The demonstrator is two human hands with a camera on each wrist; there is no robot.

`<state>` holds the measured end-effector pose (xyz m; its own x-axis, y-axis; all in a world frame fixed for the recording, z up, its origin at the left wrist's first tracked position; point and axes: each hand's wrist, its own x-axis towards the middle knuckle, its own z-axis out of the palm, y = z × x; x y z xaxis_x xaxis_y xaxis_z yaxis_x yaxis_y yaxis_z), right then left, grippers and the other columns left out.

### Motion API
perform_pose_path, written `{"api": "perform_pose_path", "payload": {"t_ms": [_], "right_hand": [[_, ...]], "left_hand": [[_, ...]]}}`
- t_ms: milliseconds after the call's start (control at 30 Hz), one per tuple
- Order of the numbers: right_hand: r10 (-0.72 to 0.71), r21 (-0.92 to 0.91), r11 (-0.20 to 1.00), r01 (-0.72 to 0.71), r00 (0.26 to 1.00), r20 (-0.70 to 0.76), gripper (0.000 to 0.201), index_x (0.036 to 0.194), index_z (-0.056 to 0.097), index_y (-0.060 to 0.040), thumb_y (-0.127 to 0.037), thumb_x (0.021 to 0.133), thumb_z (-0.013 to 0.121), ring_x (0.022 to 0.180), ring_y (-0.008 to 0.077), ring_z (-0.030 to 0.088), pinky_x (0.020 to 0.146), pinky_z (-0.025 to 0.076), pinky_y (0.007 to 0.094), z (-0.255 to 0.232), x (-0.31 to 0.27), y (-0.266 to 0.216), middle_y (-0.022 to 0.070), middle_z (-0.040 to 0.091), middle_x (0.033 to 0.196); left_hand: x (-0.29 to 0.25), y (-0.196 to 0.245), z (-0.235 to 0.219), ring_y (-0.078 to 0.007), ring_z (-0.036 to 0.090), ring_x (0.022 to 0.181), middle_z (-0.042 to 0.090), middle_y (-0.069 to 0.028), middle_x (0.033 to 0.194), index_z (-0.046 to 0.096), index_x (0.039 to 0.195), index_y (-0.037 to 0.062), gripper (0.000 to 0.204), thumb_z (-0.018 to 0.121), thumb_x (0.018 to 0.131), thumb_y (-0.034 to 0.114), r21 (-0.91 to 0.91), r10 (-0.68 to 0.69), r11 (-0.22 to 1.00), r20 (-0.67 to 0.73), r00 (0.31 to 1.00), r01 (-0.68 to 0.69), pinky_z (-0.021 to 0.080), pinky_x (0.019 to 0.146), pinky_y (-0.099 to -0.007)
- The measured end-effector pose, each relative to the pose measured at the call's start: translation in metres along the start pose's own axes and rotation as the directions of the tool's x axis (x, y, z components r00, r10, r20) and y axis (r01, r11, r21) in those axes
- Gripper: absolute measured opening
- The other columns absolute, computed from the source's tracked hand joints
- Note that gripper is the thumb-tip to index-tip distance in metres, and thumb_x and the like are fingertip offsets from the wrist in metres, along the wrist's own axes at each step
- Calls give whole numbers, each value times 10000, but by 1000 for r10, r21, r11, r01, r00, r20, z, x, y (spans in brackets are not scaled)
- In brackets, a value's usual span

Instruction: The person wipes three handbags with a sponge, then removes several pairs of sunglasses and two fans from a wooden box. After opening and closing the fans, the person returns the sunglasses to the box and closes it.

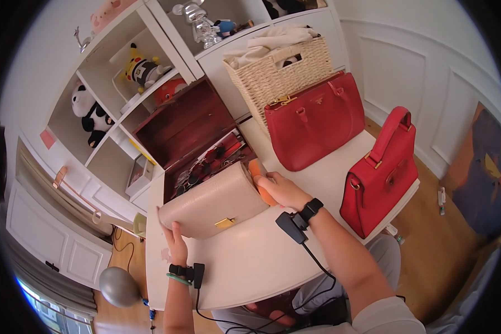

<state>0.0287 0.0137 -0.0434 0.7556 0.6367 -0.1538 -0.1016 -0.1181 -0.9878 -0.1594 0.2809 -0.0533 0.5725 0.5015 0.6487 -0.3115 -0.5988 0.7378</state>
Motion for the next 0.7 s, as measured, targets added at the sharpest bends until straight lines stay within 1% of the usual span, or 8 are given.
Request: {"api": "perform_pose_path", "payload": {"t_ms": [133, 233, 333, 400, 533, 600, 633, 700], "right_hand": [[-19, -109, 994, 19, 1000, -5, 875, 1291, 406, 123, -608, 814, 472, 1147, 322, 528, 941, 412, 321, -5, 1, 5, 289, 509, 1239], [-88, -169, 982, 82, 996, -26, 905, 1300, 399, 119, -639, 810, 465, 1160, 332, 521, 967, 393, 337, -5, 9, 16, 308, 502, 1240], [-112, -177, 979, 103, 993, -42, 897, 1267, 444, 105, -672, 819, 443, 1026, 261, 580, 845, 452, 315, -8, 9, 13, 250, 574, 1116], [32, -87, 996, -13, 975, 220, 860, 1226, 493, 77, -687, 840, 408, 850, 149, 565, 677, 450, 278, -16, 3, 1, 136, 596, 963], [31, 37, 999, -39, 979, 199, 788, 1199, 521, 54, -651, 860, 429, 763, 76, 500, 587, 403, 254, -16, -6, -6, 52, 566, 885], [-224, 215, 957, 197, 968, 112, 737, 1208, 520, 46, -602, 858, 499, 760, 75, 503, 590, 405, 258, -11, -8, -8, 46, 571, 888], [-227, 217, 956, 199, 967, 112, 737, 1208, 520, 46, -602, 858, 499, 760, 75, 503, 590, 405, 258, -6, -5, -6, 46, 571, 888], [-522, 250, 808, 533, 845, -115, 696, 1211, 521, 36, -555, 845, 562, 785, 100, 509, 598, 411, 258, 3, 4, 3, 70, 572, 922]], "left_hand": [[15, 49, 5, -291, 299, 1329, 318, -175, 1436, 259, 1416, -7, 641, 581, 897, 187, 246, 132, 963, -73, 989, -110, 219, 1085, -393], [26, 87, 16, -311, 338, 1312, 352, -171, 1421, 334, 1387, 22, 634, 626, 833, 116, 509, 324, 780, 167, 931, -363, 233, 1087, -408], [32, 110, 43, -329, 360, 1291, 379, -182, 1391, 369, 1367, 18, 648, 659, 799, 133, 530, 332, 676, 402, 853, -512, 244, 1082, -413], [36, 110, 60, -336, 380, 1269, 404, -187, 1364, 373, 1366, 21, 668, 677, 787, 159, 511, 311, 676, 455, 834, -531, 258, 1070, -416], [41, 107, 75, -339, 449, 1191, 480, -195, 1281, 390, 1360, 36, 706, 702, 771, 271, 522, 179, 655, 595, 783, -546, 307, 1013, -456], [43, 101, 79, -315, 500, 1125, 535, -168, 1211, 416, 1337, 33, 691, 699, 769, 306, 534, 211, 614, 600, 772, -582, 327, 986, -447], [44, 100, 80, -311, 508, 1109, 541, -158, 1203, 434, 1320, 31, 675, 702, 765, 305, 526, 229, 603, 606, 762, -599, 330, 982, -446], [44, 100, 80, -307, 516, 1092, 548, -147, 1194, 451, 1304, 28, 660, 705, 760, 303, 522, 241, 592, 613, 752, -615, 332, 978, -446]]}}
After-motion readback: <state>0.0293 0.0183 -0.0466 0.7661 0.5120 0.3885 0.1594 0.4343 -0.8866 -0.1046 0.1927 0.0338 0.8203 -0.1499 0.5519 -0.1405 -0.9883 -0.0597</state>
